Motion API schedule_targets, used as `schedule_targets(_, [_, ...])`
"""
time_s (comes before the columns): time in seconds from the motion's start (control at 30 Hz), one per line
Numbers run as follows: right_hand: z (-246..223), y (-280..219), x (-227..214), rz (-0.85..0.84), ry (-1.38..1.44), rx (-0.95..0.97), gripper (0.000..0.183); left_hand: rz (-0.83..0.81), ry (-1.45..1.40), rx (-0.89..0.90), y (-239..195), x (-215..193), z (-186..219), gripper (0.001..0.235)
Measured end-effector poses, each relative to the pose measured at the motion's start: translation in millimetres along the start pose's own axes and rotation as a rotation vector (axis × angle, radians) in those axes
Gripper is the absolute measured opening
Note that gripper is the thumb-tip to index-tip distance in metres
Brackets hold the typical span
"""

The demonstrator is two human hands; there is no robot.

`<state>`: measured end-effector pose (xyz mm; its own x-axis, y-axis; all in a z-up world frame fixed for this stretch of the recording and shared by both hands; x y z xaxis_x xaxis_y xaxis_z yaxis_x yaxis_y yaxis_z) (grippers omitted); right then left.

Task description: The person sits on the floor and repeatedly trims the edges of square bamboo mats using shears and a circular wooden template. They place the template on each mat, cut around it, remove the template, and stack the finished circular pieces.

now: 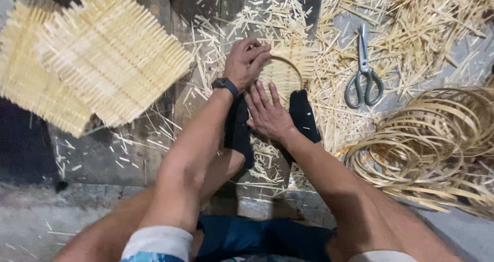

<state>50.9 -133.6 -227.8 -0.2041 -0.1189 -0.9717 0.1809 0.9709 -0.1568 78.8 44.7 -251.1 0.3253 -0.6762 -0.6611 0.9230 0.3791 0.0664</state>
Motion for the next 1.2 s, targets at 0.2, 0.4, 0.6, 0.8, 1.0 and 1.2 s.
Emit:
schedule_targets(0.2, [10.6, 7.7, -25.8, 0.154, 0.114, -0.034, 0.079, -0.040, -0.038, -0.084, 12.9, -1.9, -3.4, 0.024])
schedule_targets(0.4, [92.3, 29.0, -73.5, 0.620, 0.349, 0.045, 0.050, 0.041, 0.048, 0.103, 13.0, -6.2, 3.2, 0.025])
schedule_targets(0.6, [129.8, 60.2, -38.3, 0.511, 0.992, 0.399, 0.019, -0.082, -0.080, -0.032, 19.8, 9.4, -15.2, 0.029])
schedule_targets(0.8, [154.1, 60.2, 7.3, 0.202, 1.244, 0.801, 0.020, -0.278, -0.043, -0.340, 27.1, 45.0, -65.6, 0.050])
schedule_targets(1.0, [162.5, 27.9, -20.5, 0.872, 1.146, 0.702, 0.037, -0.165, -0.302, -0.261, 27.1, 25.0, -49.6, 0.047])
schedule_targets(1.2, [218.5, -129.3, -161.2, 0.063, 0.477, 0.554, 0.035, -0.281, -0.102, -0.187, 16.7, -36.7, 45.0, 0.059])
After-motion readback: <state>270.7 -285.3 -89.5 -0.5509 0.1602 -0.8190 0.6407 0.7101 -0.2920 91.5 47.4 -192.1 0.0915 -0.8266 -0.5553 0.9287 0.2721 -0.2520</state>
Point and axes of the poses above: each hand's wrist, its own y-axis towards the middle knuckle, its own x-axis out of the palm, z = x × y, the point moved 2 cm from there along y, towards the middle knuckle, and after that the axes turned 9 degrees about y, right-handed, at the moved point
